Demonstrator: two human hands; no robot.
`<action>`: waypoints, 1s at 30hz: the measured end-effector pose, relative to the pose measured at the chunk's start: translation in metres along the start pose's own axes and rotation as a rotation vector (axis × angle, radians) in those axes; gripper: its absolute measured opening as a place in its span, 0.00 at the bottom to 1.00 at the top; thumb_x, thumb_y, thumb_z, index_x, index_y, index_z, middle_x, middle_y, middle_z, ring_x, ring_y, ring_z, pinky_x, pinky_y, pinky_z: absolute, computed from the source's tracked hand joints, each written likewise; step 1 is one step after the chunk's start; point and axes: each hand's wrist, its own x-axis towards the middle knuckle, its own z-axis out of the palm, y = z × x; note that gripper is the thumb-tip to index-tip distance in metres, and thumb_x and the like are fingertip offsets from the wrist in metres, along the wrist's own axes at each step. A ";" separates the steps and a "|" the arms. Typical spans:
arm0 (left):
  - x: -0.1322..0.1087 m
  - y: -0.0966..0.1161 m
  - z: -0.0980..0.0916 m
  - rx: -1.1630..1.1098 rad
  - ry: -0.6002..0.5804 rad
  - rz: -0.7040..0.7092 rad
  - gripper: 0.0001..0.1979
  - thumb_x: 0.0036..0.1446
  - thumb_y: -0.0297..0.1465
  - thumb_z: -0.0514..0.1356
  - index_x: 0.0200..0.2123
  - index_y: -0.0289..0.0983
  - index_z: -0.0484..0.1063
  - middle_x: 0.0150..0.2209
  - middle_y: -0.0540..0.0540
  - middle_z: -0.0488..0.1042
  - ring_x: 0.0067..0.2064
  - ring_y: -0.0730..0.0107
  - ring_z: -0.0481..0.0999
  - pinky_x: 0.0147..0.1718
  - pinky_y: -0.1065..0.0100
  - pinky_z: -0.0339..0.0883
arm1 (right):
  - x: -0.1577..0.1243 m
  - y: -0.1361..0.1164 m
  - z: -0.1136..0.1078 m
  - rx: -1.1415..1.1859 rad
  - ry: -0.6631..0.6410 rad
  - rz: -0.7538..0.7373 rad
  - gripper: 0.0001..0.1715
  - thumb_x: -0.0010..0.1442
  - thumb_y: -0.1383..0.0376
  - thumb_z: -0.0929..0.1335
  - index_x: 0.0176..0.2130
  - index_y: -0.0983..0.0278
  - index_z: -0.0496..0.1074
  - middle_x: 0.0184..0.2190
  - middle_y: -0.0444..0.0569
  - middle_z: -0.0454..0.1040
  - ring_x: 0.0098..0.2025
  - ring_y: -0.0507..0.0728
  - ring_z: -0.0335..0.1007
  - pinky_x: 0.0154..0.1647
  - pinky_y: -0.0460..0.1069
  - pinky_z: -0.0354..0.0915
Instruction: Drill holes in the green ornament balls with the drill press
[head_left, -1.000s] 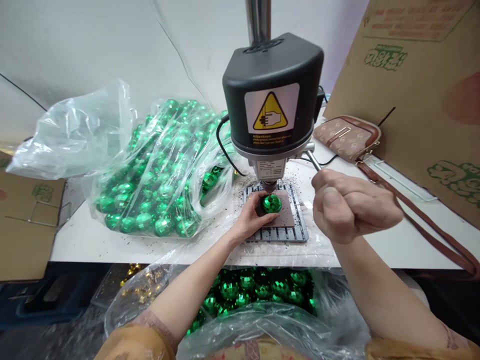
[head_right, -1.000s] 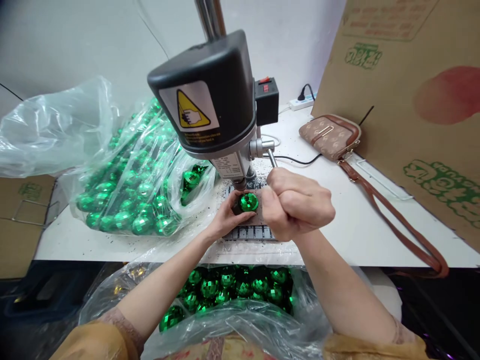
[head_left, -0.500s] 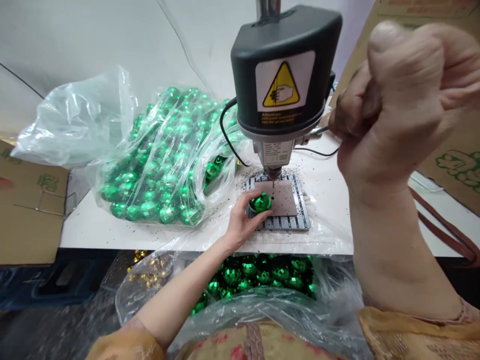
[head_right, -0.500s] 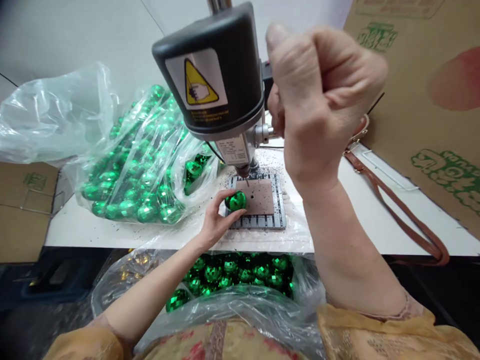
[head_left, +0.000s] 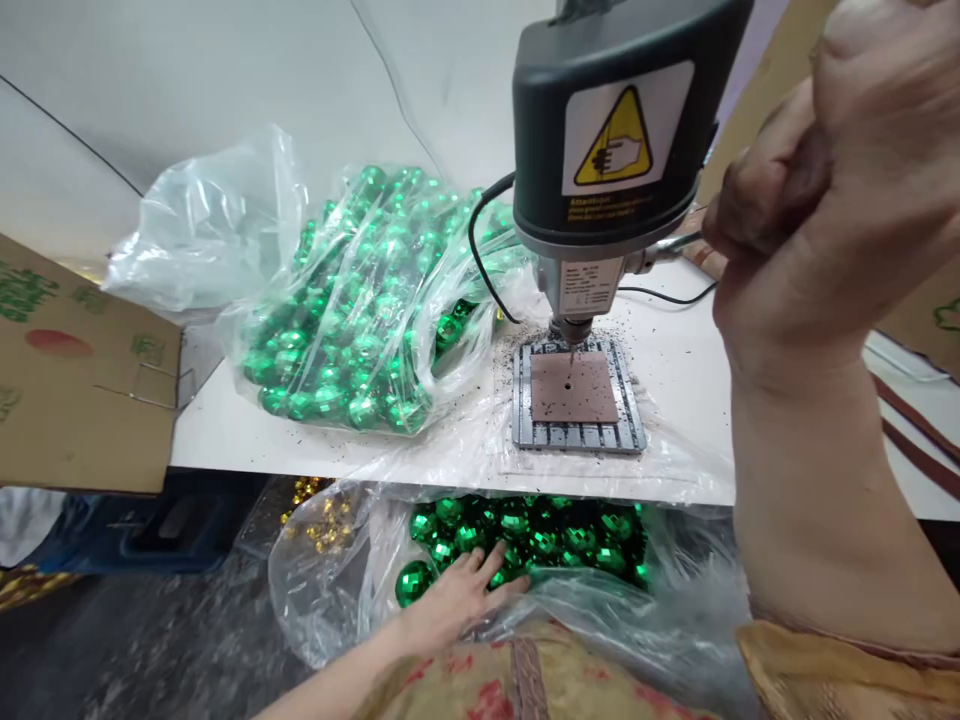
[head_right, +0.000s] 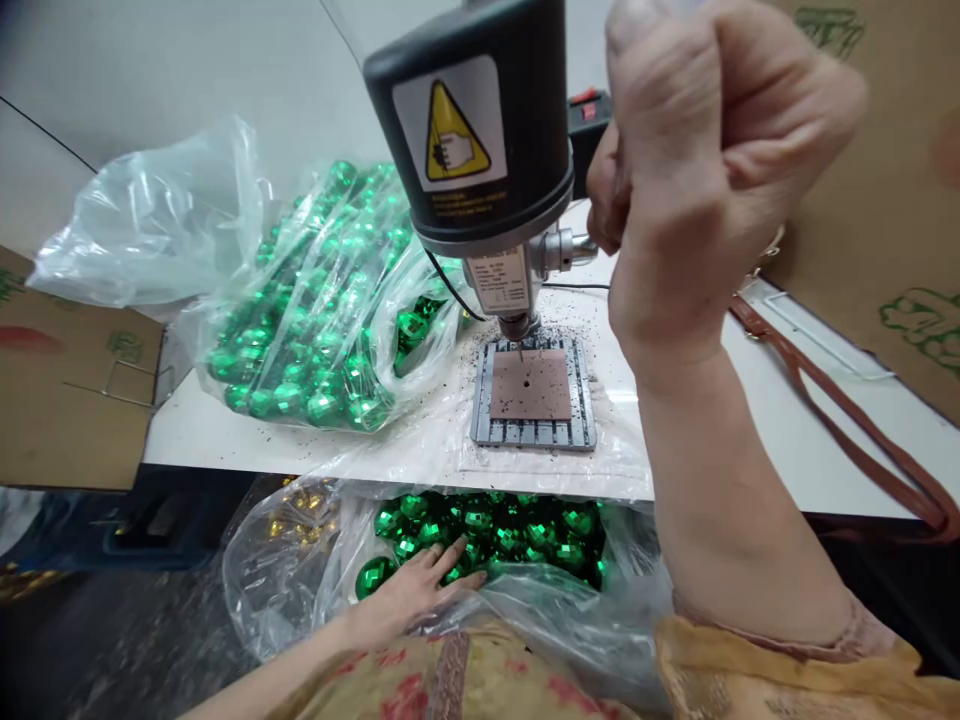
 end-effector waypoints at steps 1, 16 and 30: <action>0.004 0.000 -0.008 0.001 -0.024 -0.010 0.28 0.60 0.31 0.62 0.63 0.47 0.65 0.57 0.38 0.75 0.40 0.57 0.79 0.40 0.61 0.73 | 0.000 -0.001 0.000 0.009 0.001 0.013 0.27 0.60 0.62 0.69 0.18 0.58 0.52 0.14 0.40 0.51 0.15 0.48 0.48 0.19 0.52 0.39; 0.185 -0.165 -0.160 0.204 0.249 -0.935 0.16 0.67 0.25 0.49 0.53 0.33 0.70 0.44 0.30 0.75 0.45 0.46 0.78 0.40 0.56 0.69 | -0.002 -0.005 0.003 -0.007 -0.005 -0.207 0.26 0.58 0.69 0.70 0.14 0.64 0.58 0.11 0.39 0.54 0.14 0.44 0.49 0.17 0.49 0.42; 0.172 -0.138 -0.145 -0.874 0.788 -0.629 0.16 0.63 0.42 0.60 0.50 0.42 0.73 0.45 0.43 0.70 0.39 0.65 0.76 0.40 0.59 0.75 | -0.009 -0.009 0.002 0.000 -0.038 -0.214 0.26 0.61 0.72 0.66 0.17 0.66 0.52 0.13 0.38 0.49 0.17 0.42 0.50 0.20 0.46 0.43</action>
